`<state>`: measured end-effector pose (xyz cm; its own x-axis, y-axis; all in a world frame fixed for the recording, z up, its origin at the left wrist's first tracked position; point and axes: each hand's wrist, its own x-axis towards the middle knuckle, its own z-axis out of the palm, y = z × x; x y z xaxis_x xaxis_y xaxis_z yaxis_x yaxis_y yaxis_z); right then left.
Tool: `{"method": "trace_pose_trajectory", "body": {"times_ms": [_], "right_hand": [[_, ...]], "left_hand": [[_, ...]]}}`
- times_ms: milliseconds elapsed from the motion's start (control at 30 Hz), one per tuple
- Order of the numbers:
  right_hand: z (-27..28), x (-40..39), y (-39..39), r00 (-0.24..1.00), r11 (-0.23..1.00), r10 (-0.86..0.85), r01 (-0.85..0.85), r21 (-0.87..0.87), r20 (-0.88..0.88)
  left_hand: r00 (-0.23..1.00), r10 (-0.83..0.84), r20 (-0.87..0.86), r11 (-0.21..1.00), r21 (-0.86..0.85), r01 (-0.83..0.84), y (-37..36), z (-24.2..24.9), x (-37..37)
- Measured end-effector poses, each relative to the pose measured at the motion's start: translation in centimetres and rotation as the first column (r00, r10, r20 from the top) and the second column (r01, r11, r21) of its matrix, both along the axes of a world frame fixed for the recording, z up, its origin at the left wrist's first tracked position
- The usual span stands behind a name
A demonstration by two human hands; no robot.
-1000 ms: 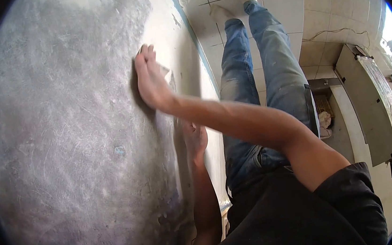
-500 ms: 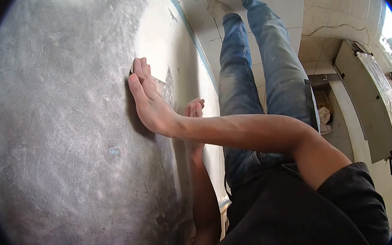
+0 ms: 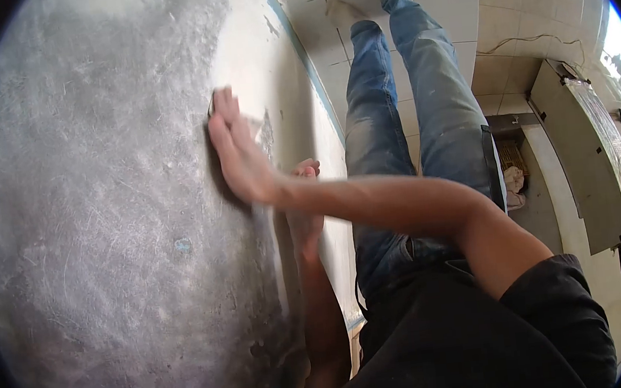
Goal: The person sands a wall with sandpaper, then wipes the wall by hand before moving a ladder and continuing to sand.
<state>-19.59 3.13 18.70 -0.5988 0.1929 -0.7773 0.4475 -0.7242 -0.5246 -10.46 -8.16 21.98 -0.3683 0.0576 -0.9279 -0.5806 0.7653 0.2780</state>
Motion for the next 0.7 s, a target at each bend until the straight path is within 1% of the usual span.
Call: {"method": "trace_pose_trajectory", "body": {"times_ms": [33, 67, 100, 133, 200, 267, 333, 367, 433, 467, 500, 533, 600, 633, 667, 700], "right_hand": [[-2.1, -0.7, 0.0, 1.000, 0.999, -0.006, 0.006, 0.040, 0.012], [-4.7, -1.6, 0.4, 0.997, 0.997, -0.064, 0.062, 0.049, 0.047], [-6.9, -2.5, 1.3, 0.985, 0.992, -0.122, 0.123, 0.001, 0.126], [-7.8, -2.8, 1.9, 0.976, 0.987, -0.141, 0.152, -0.052, 0.166], [-7.2, -2.8, 1.6, 0.990, 0.996, -0.092, 0.092, 0.004, 0.109], [-3.1, -1.5, 0.3, 0.998, 1.000, -0.015, 0.014, 0.011, 0.063], [1.6, 0.5, 0.2, 1.000, 0.997, -0.003, 0.002, -0.072, -0.015], [1.3, 0.5, -0.1, 1.000, 0.999, -0.006, 0.006, -0.047, -0.011], [-0.3, 0.2, -0.8, 1.000, 1.000, -0.012, 0.012, 0.004, -0.014], [-2.7, -0.4, -0.4, 0.999, 0.998, -0.040, 0.041, 0.046, -0.003], [-5.7, -1.2, 0.1, 0.995, 0.995, -0.096, 0.095, 0.032, 0.032], [-7.5, -2.0, 0.6, 0.986, 0.988, -0.151, 0.149, 0.026, 0.067], [-7.0, -2.4, 0.8, 0.988, 0.991, -0.124, 0.119, 0.059, 0.089], [-6.1, -2.5, 1.2, 0.989, 0.992, -0.109, 0.102, 0.074, 0.104], [-4.2, -1.7, 0.7, 0.995, 0.999, -0.030, 0.026, 0.045, 0.096], [-1.5, -0.9, 0.6, 0.999, 1.000, 0.001, 0.000, -0.009, 0.045]], "left_hand": [[0.995, -0.067, -0.072, 0.998, -0.010, 0.066, 0.9, 0.7, -0.3], [0.981, -0.134, -0.143, 0.991, -0.031, 0.131, 1.8, 1.5, -0.5], [0.992, -0.087, -0.089, 0.995, -0.045, 0.084, 2.7, 1.9, -1.2], [0.999, -0.038, -0.034, 0.998, -0.059, 0.036, 3.0, 2.1, -1.5], [0.997, -0.039, -0.071, 0.998, -0.042, 0.036, 1.6, 1.4, -1.2], [0.997, -0.010, -0.075, 0.998, -0.055, 0.005, 1.5, 0.8, -0.7], [0.998, 0.039, -0.052, 0.993, -0.106, -0.044, 2.3, 0.4, -0.4], [0.996, 0.028, -0.083, 1.000, -0.002, -0.028, 1.5, 0.1, -0.1], [0.992, -0.042, -0.123, 0.998, 0.041, 0.047, 0.2, 0.4, 0.3], [0.986, -0.078, -0.148, 0.994, 0.061, 0.087, -0.2, 0.7, 0.3], [0.989, -0.122, -0.083, 0.992, -0.023, 0.120, 1.8, 1.6, -0.8], [0.995, -0.093, -0.045, 0.995, -0.046, 0.091, 1.8, 1.6, -1.0], [0.999, -0.034, 0.036, 0.995, -0.094, 0.037, 1.9, 1.6, -1.4], [1.000, -0.030, 0.001, 0.996, -0.086, 0.030, 1.7, 1.2, -1.4], [0.999, -0.023, -0.028, 0.997, -0.078, 0.021, 1.2, 0.6, -1.0], [0.998, -0.015, -0.054, 0.997, -0.072, 0.011, 0.7, -0.1, -0.5]]}}
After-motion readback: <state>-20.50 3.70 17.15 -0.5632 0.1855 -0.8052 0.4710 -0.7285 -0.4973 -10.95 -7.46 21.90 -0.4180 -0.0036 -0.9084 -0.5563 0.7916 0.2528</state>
